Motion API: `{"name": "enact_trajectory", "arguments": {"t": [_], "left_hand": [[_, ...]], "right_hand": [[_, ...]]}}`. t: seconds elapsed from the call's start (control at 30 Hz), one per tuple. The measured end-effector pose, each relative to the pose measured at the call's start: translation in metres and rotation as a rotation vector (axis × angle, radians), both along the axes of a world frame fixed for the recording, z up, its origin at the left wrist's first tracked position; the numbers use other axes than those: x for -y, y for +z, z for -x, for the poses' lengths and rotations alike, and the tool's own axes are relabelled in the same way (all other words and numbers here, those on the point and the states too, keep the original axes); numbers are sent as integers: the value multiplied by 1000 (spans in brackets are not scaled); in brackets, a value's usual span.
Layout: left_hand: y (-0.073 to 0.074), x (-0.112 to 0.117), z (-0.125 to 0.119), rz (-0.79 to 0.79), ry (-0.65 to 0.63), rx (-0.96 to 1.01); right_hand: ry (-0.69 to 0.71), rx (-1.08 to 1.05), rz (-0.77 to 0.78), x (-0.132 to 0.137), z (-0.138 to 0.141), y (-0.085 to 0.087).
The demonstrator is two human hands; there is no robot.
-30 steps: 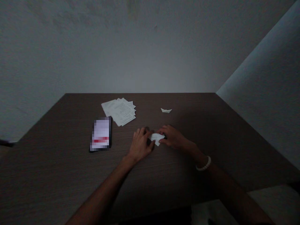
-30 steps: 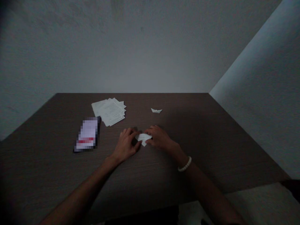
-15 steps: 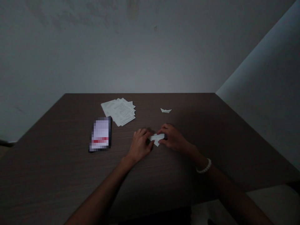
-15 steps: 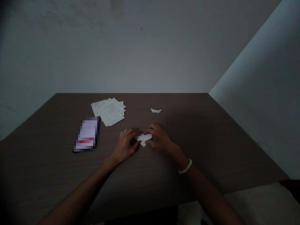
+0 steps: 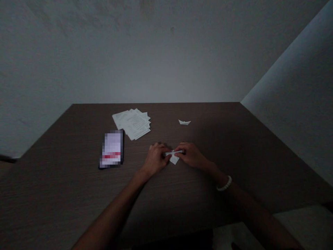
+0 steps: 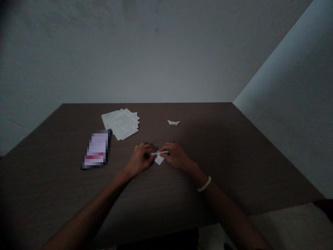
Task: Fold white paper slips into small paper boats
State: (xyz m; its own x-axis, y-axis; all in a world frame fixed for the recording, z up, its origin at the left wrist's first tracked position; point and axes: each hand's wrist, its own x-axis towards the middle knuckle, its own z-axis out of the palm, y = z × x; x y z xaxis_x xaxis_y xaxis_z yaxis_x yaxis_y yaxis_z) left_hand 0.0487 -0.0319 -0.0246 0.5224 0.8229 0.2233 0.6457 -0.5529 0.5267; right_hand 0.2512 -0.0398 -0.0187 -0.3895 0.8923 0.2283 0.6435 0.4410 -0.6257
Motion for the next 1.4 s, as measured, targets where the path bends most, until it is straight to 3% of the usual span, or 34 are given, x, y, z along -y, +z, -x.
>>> {"name": "enact_trajectory", "arguments": {"t": [0.47,0.7,0.83,1.0,1.2,1.4], "left_hand": [[9,5,1,-151,-102,-149],[15,7,7,-217,-196,-228],[19,9,9,-231,-234,-233],[20,11,10,-233,-248,-228],[17,13,10,-237,-237,-219],[17,13,10,-241,-245,-232]], "right_hand": [[157,118,-229,12,-9,-9],[176,302,-231,17,-13,-1],[172,299,-206,23,-14,3],[66,166,-174,24,-7,1],[-205,27,-108,21,11,-4],[-292,-36,-62,22,18,-7]]}}
